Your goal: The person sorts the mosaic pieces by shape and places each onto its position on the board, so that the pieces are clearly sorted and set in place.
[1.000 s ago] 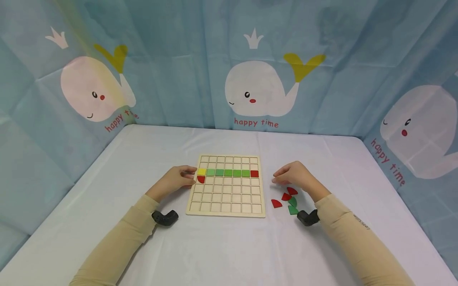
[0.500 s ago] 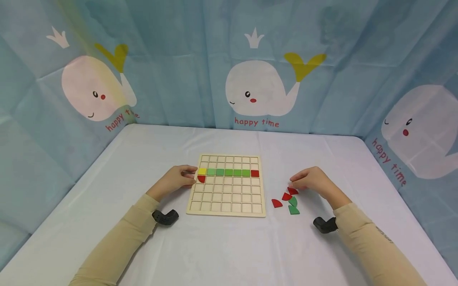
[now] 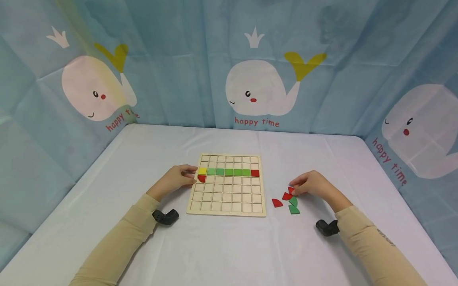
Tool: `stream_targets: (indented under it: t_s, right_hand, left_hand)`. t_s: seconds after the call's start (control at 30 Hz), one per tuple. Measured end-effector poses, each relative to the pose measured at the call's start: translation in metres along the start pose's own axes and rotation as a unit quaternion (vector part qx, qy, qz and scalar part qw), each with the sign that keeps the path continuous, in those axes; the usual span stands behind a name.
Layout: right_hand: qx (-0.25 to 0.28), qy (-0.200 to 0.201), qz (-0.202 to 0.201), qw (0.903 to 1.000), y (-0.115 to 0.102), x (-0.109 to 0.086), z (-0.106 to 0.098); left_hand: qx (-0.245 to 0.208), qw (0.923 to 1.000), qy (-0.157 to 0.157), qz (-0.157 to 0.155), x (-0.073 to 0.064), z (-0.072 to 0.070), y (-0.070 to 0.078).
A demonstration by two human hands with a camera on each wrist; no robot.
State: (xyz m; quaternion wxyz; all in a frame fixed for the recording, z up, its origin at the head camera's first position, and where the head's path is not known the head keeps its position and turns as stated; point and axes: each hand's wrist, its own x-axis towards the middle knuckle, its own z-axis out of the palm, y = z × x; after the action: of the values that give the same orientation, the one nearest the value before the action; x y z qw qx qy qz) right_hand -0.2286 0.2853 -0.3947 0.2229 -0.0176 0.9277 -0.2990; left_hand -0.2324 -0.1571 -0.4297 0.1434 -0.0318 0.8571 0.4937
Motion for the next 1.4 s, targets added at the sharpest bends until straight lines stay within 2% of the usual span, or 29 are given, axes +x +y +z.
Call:
stream_targets:
  t_s: [0.13, 0.3, 0.5, 0.7, 0.83, 0.93, 1.07, 1.4]
  right_hand:
    - [-0.021, -0.011, -0.026, 0.9994, -0.003, 0.000, 0.000]
    - [-0.031, -0.017, -0.038, 0.9986, -0.004, 0.001, 0.000]
    - [-0.013, 0.000, -0.037, 0.9992, -0.008, 0.000, 0.000]
    - [0.012, -0.010, -0.028, 0.9995, -0.009, 0.003, 0.000]
    - [0.014, -0.010, -0.040, 0.9991, -0.010, 0.004, -0.001]
    - [0.002, -0.006, -0.048, 0.9988, -0.015, 0.003, -0.001]
    - [-0.009, -0.005, -0.040, 0.9991, -0.022, 0.004, 0.000]
    - [0.029, -0.006, -0.036, 0.9989, -0.037, 0.013, 0.011]
  left_hand:
    - [0.001, 1.0000, -0.001, 0.002, 0.000, 0.000, 0.000]
    - [0.001, 1.0000, -0.002, 0.002, 0.000, -0.001, 0.000]
    - [0.009, 1.0000, -0.001, 0.003, 0.000, -0.003, 0.002]
    - [0.010, 0.9999, -0.004, 0.003, 0.000, -0.002, 0.000]
    - [0.005, 1.0000, -0.005, 0.000, 0.000, -0.002, -0.001]
    - [-0.002, 1.0000, -0.003, -0.002, 0.000, -0.001, -0.001]
    - [-0.006, 1.0000, -0.002, -0.004, -0.001, -0.001, 0.000]
    - [-0.006, 1.0000, -0.003, 0.000, 0.001, -0.001, -0.001]
